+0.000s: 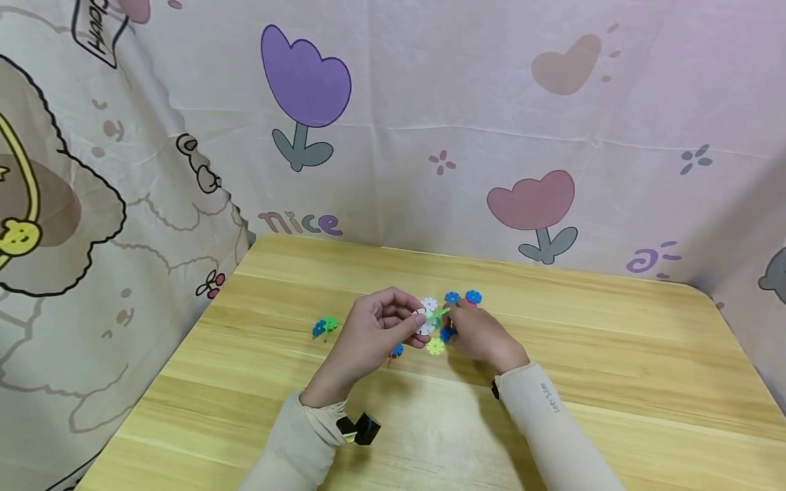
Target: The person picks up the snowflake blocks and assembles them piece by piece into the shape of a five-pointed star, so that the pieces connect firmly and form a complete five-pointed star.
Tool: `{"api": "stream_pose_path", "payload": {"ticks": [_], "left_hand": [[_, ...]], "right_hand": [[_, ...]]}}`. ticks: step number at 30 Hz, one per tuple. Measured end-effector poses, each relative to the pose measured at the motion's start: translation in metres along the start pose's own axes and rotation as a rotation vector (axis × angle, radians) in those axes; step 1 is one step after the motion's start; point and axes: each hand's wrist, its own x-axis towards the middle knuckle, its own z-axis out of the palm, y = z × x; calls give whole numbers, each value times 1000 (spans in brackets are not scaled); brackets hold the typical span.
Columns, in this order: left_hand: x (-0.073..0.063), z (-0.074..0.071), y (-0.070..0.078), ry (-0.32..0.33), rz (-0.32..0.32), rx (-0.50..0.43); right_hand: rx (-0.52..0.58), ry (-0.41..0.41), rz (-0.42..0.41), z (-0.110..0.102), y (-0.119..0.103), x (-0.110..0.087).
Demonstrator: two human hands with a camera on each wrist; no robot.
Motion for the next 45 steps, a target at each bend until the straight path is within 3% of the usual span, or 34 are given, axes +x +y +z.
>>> {"api": "stream_pose_path", "payload": {"ticks": [9, 15, 20, 25, 28, 33, 39, 45], "left_hand": [[0, -1, 0, 5, 1, 8], [1, 0, -2, 1, 0, -5], [2, 0, -3, -2, -1, -19], [2, 0, -1, 18, -22, -27], [3, 0, 1, 29, -34, -40], [4, 1, 1, 33, -34, -57], [3, 3, 1, 34, -18, -60], [1, 3, 0, 52, -9, -48]], "right_hand": [[10, -41, -14, 1, -1, 1], [118, -16, -111, 3, 1, -4], [221, 170, -197, -12, -2, -23], [288, 454, -363, -38, -19, -51], [354, 567, -462, -46, -29, -61], [436, 612, -521, -47, -36, -66], [444, 606, -537, -45, -39, -67], [456, 652, -588, -40, -42, -68]]}}
